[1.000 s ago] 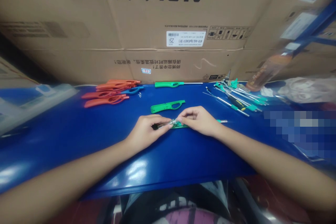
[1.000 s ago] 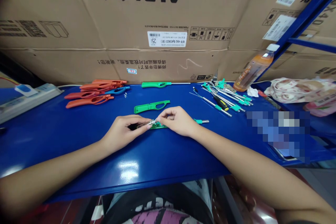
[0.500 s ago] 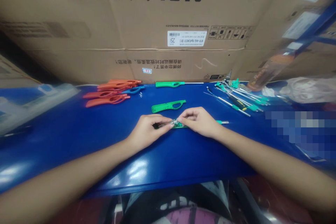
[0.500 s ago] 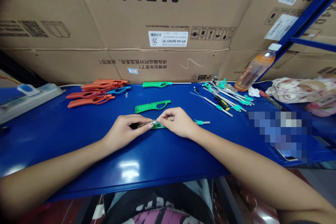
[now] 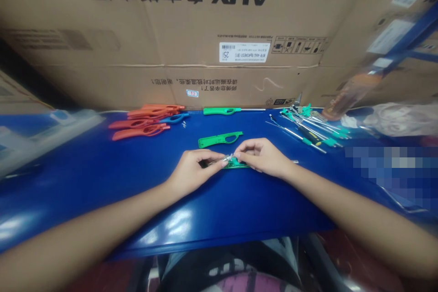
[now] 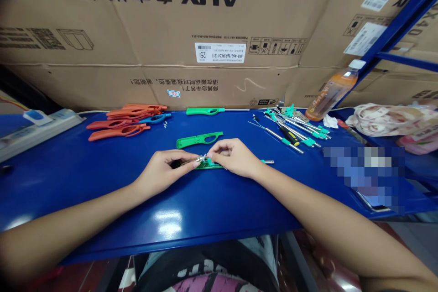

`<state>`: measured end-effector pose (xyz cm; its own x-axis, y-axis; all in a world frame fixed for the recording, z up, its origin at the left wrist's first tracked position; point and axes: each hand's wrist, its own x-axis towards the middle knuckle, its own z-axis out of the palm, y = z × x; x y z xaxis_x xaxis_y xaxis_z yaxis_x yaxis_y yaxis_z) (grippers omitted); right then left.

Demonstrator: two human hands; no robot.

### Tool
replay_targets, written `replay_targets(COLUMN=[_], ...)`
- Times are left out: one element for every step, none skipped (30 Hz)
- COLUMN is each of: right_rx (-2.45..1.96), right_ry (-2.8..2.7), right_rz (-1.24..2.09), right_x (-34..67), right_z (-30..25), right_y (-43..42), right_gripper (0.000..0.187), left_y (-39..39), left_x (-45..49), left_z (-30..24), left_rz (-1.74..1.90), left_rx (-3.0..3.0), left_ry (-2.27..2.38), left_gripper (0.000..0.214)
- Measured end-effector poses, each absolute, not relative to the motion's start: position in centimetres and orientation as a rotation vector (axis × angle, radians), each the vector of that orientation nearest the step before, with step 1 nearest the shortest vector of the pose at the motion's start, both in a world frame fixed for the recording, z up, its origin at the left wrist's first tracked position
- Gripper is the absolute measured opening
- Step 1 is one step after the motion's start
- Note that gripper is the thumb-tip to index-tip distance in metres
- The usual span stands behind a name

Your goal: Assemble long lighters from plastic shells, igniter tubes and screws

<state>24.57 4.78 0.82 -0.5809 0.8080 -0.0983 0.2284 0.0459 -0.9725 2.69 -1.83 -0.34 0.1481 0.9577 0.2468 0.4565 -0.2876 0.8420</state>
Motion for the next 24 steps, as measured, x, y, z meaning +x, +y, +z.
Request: replay_targets(right_rx=[-1.027,-1.016,-1.008,-1.007,-1.011,-1.019,-1.030,-1.041,-1.049,-1.053,-1.057,-1.059,-1.063,-1.067,-1.072,-1.078,-1.084,-1.088,-1.091,-1.092,-1.093,-1.092,-1.089,-1.087], right_ry=[-1.842,-1.839,-1.836,-1.832,-1.829,-1.827,-1.825,-1.825,-1.824,-1.823,-1.821,-1.821,-1.823,-1.827,-1.833,-1.839,-1.843,-1.846,-1.848,-1.849,-1.848,-1.847,-1.846,-1.845], right_rz=[1.560,1.555,1.552,1.554,1.557,1.562,1.567,1.571,1.573,1.574,1.578,1.580,1.581,1.580,1.577,1.573,1.569,1.567,1.565,1.563,1.562,1.561,1.561,1.561], right_x=[24.54,24.50,24.44,24.39,24.34,24.30,24.26,24.23,24.21,24.20,24.19,24.19,24.19,24.20,24.20,24.21,24.21,24.20,24.19,24.19,24.18,24.17,24.16,24.15], right_z=[0.81,0.80,0.79,0.79,0.79,0.81,0.83,0.85,0.87,0.88,0.89,0.90,0.91,0.92,0.93,0.95,0.97,1.00,1.04,1.08,1.12,1.16,1.20,1.23], right_y=[4.76,4.73,4.71,4.69,4.68,4.67,4.66,4.64,4.61,4.58,4.54,4.49,4.45,4.40,4.35,4.31,4.27,4.23,4.20,4.17,4.13,4.10,4.07,4.04], right_gripper=[0.021,0.020,0.020,0.019,0.019,0.019,0.019,0.020,0.021,0.022,0.022,0.023,0.023,0.024,0.024,0.024,0.025,0.025,0.025,0.025,0.026,0.026,0.026,0.027], left_y=[-1.84,-1.84,-1.84,-1.84,-1.84,-1.84,-1.84,-1.84,-1.84,-1.85,-1.85,-1.85,-1.85,-1.86,-1.87,-1.87,-1.88,-1.88,-1.88,-1.88,-1.87,-1.86,-1.85,-1.84], left_x=[2.70,2.72,2.73,2.74,2.75,2.76,2.76,2.76,2.76,2.76,2.75,2.74,2.73,2.71,2.70,2.70,2.70,2.70,2.71,2.72,2.72,2.72,2.71,2.71], left_z=[-0.35,-0.36,-0.37,-0.37,-0.38,-0.38,-0.38,-0.37,-0.37,-0.36,-0.36,-0.37,-0.38,-0.40,-0.41,-0.43,-0.44,-0.45,-0.46,-0.46,-0.46,-0.46,-0.45,-0.44], left_rz=[1.074,1.073,1.074,1.075,1.077,1.079,1.079,1.078,1.077,1.075,1.075,1.075,1.074,1.073,1.071,1.068,1.066,1.065,1.064,1.063,1.064,1.064,1.066,1.067], left_rx=[1.828,1.828,1.828,1.827,1.828,1.827,1.827,1.827,1.828,1.832,1.838,1.845,1.852,1.857,1.861,1.863,1.864,1.865,1.866,1.867,1.869,1.871,1.873,1.875], left_ry=[1.348,1.346,1.344,1.342,1.341,1.342,1.344,1.347,1.348,1.347,1.345,1.342,1.340,1.338,1.339,1.341,1.342,1.343,1.342,1.341,1.339,1.338,1.338,1.337], left_gripper=[0.017,0.017,0.017,0.018,0.018,0.018,0.018,0.018,0.018,0.018,0.018,0.018,0.018,0.018,0.018,0.018,0.018,0.018,0.018,0.018,0.018,0.018,0.018,0.018])
